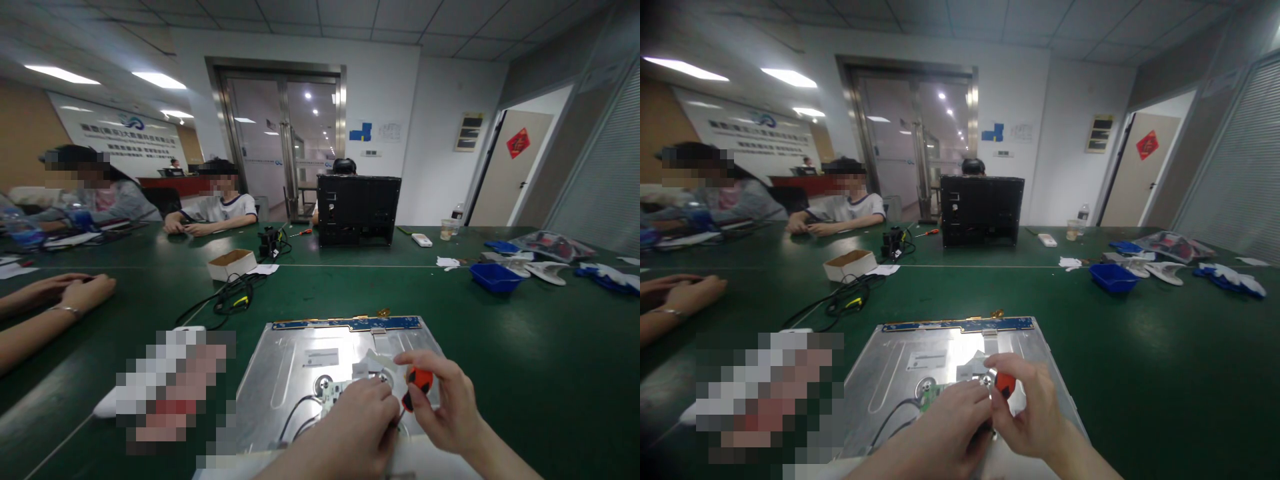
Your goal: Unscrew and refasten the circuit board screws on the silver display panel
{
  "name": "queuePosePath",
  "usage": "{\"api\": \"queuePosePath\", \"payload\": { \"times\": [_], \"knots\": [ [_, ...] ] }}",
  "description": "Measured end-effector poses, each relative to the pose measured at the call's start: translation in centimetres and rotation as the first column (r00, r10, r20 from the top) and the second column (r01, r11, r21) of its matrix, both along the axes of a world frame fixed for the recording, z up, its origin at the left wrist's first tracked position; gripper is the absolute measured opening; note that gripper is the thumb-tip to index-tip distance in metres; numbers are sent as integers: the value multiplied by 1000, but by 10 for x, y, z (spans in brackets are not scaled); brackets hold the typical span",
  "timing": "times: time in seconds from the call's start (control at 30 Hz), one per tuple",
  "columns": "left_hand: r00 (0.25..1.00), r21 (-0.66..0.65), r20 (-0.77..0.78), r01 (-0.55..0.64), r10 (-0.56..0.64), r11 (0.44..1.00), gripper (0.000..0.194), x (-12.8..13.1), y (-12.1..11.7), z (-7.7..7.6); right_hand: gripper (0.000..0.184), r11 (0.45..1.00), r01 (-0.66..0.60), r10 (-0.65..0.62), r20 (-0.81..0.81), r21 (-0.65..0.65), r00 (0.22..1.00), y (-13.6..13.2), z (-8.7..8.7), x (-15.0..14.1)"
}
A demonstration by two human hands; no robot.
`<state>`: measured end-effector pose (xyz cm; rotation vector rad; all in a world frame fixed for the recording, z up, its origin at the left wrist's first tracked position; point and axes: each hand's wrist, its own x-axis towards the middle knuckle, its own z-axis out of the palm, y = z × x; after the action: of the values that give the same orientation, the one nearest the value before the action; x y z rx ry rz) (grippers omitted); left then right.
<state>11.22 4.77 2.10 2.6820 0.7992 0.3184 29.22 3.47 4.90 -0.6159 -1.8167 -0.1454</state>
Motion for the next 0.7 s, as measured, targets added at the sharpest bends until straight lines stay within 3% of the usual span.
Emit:
{"api": "queuePosePath", "payload": {
  "times": [0.1,0.3,0.47,0.7],
  "knots": [
    [1000,-2,-7,-1,1,1000,17,0,0,0,23,999,-23,22,17,23,1000,2,2,0],
    [1000,39,-11,2,-1,999,14,1,0,0,18,996,55,-55,-4,76,998,4,2,-1],
    [1000,50,-13,-8,9,999,16,2,-1,1,28,993,86,-88,22,87,996,2,4,-1],
    [999,58,-42,-3,6,998,13,2,-2,4,29,999,17,-18,29,33,999,2,2,2]
  ]
}}
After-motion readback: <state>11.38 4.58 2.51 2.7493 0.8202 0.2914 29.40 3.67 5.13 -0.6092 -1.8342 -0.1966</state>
